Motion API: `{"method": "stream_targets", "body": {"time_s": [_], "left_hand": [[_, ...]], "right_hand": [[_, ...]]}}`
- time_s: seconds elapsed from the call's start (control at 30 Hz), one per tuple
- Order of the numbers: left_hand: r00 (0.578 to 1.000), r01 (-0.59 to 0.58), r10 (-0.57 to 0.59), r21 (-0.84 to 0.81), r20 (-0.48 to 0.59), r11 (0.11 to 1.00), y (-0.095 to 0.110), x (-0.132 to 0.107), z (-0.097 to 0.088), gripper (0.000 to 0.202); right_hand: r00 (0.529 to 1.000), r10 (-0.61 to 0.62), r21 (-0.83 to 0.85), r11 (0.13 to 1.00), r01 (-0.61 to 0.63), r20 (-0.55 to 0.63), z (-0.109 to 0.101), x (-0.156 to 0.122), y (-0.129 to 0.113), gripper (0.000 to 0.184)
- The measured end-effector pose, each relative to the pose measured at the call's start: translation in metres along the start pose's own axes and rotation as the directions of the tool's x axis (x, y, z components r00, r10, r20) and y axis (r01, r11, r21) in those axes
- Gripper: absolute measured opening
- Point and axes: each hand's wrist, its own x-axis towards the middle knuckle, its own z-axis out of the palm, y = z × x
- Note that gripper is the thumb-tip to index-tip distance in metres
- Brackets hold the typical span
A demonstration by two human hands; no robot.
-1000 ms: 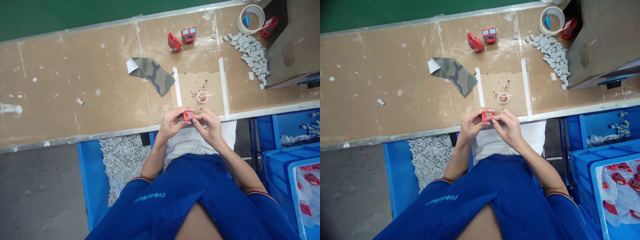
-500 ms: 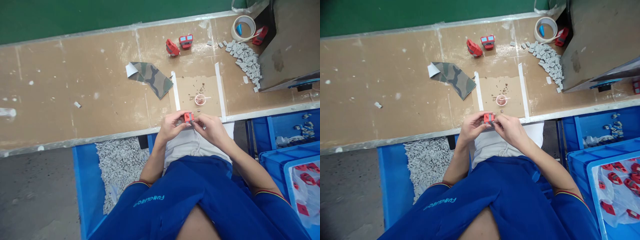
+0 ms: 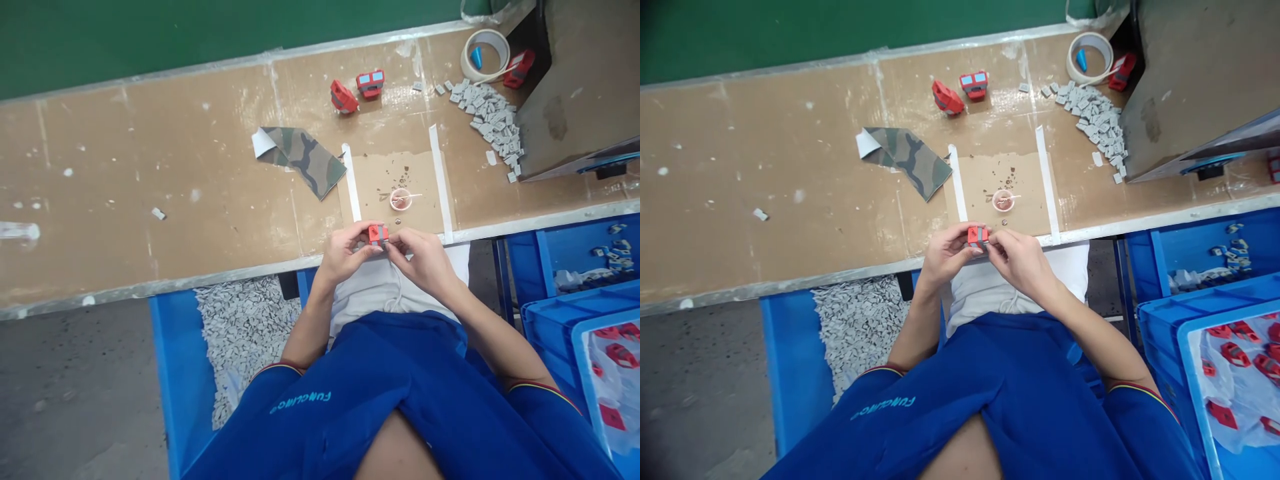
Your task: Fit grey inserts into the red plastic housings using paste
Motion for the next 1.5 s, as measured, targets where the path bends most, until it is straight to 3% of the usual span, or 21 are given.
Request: {"method": "stream_targets", "body": {"time_s": [0.2, 0.43, 0.63, 0.93, 1.17, 1.37, 1.5], "left_hand": [[0.999, 0.043, -0.040, -0.118, 0.030, 0.992, 0.001, 0.001, -0.001, 0.051], [1.000, 0.021, -0.019, -0.087, 0.019, 0.996, 0.001, 0.002, -0.004, 0.048], [1.000, 0.020, -0.021, -0.084, -0.005, 0.996, 0.000, 0.002, -0.002, 0.051], [1.000, 0.028, -0.029, -0.101, -0.007, 0.995, -0.005, 0.002, -0.002, 0.052], [0.999, 0.040, -0.041, -0.108, -0.009, 0.993, -0.002, 0.002, -0.001, 0.052], [0.999, 0.040, -0.034, -0.248, 0.032, 0.968, 0.005, 0.006, -0.003, 0.047], [0.999, 0.037, -0.044, -0.362, -0.011, 0.932, 0.007, 0.006, 0.000, 0.049]], "right_hand": [[0.999, 0.016, 0.076, 0.997, -0.012, -0.049, 0.005, 0.001, -0.002, 0.018], [0.999, 0.048, 0.104, 0.993, -0.046, -0.019, 0.012, 0.001, 0.003, 0.023], [0.998, 0.061, 0.135, 0.989, -0.058, -0.013, 0.006, 0.000, 0.000, 0.017], [0.997, 0.031, 0.041, 0.999, -0.034, 0.070, -0.002, 0.005, 0.003, 0.020], [0.995, 0.053, 0.061, 0.996, -0.058, 0.088, -0.001, 0.004, 0.001, 0.022], [0.997, -0.010, 0.191, 0.982, -0.006, 0.081, -0.012, -0.003, -0.007, 0.005], [0.997, -0.076, 0.174, 0.982, 0.075, 0.001, -0.014, -0.004, -0.016, 0.020]]}}
